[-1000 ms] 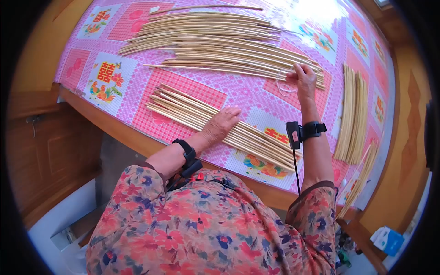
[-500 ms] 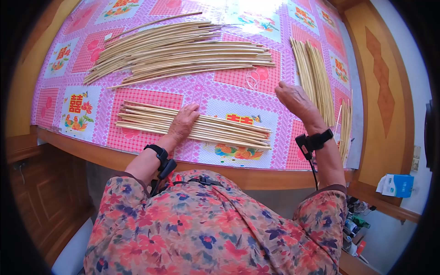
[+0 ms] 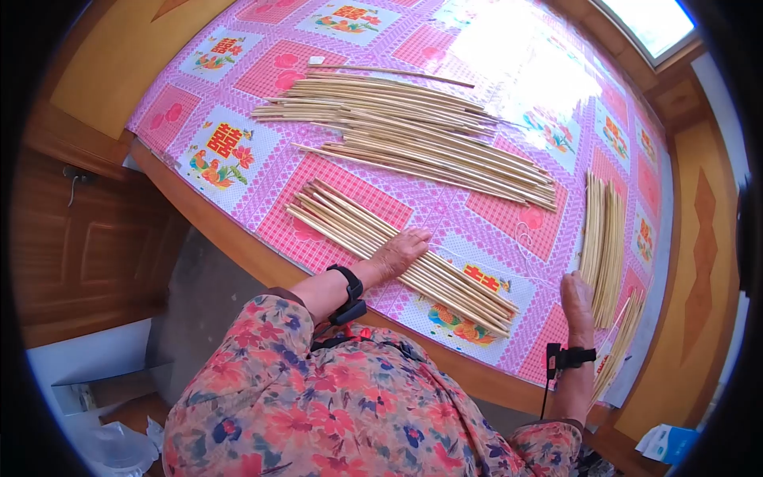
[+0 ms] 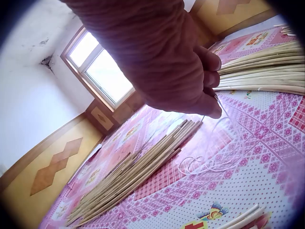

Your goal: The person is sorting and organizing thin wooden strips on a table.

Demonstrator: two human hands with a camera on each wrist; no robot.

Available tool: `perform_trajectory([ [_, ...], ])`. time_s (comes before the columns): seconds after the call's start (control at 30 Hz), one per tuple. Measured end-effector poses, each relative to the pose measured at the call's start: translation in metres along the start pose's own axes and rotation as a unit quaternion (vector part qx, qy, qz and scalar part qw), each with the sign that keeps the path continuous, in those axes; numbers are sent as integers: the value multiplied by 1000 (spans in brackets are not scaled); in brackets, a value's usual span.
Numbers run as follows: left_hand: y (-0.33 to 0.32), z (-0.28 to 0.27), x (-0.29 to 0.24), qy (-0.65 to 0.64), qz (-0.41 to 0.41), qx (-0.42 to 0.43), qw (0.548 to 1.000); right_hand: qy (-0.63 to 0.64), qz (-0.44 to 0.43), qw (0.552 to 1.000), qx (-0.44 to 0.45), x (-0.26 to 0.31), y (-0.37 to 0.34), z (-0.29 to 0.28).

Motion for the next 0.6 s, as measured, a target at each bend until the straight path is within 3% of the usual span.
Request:
perform_trajectory([
  [0.03,-1,0,1,-3,-6,3,1000,19,86,991,103,-5,10,11],
  [0.17,0,1,0,-7,1,10,1000,224,82,966,-95,12,43,-26],
  [0.23,1,2,-1,-14,11,12,1000,329,203,919,-76,3,56,-33],
  [0.27,1,2,1,-13,7,16,1000,323,214,918,-81,4,62,-39],
  [0.33,2,1,0,-24,13,23,999,447,242,846,-159,0,68,-50],
  [0.4,4,1,1,-31,5,35,999,452,170,851,-208,16,78,-57],
  [0.5,7,-5,1,-55,7,40,998,315,87,929,-171,55,93,-25],
  [0.6,12,-11,3,-94,-13,48,994,224,18,963,-152,92,98,14],
])
Point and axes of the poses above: each hand's wrist, its own y-axis towards the middle knuckle, its own z-axis out of the palm, x = y × z, the point moved 9 cm from there along y, towards the middle knuckle, and after that the axes turned 10 degrees about y, right-handed, at the moved point
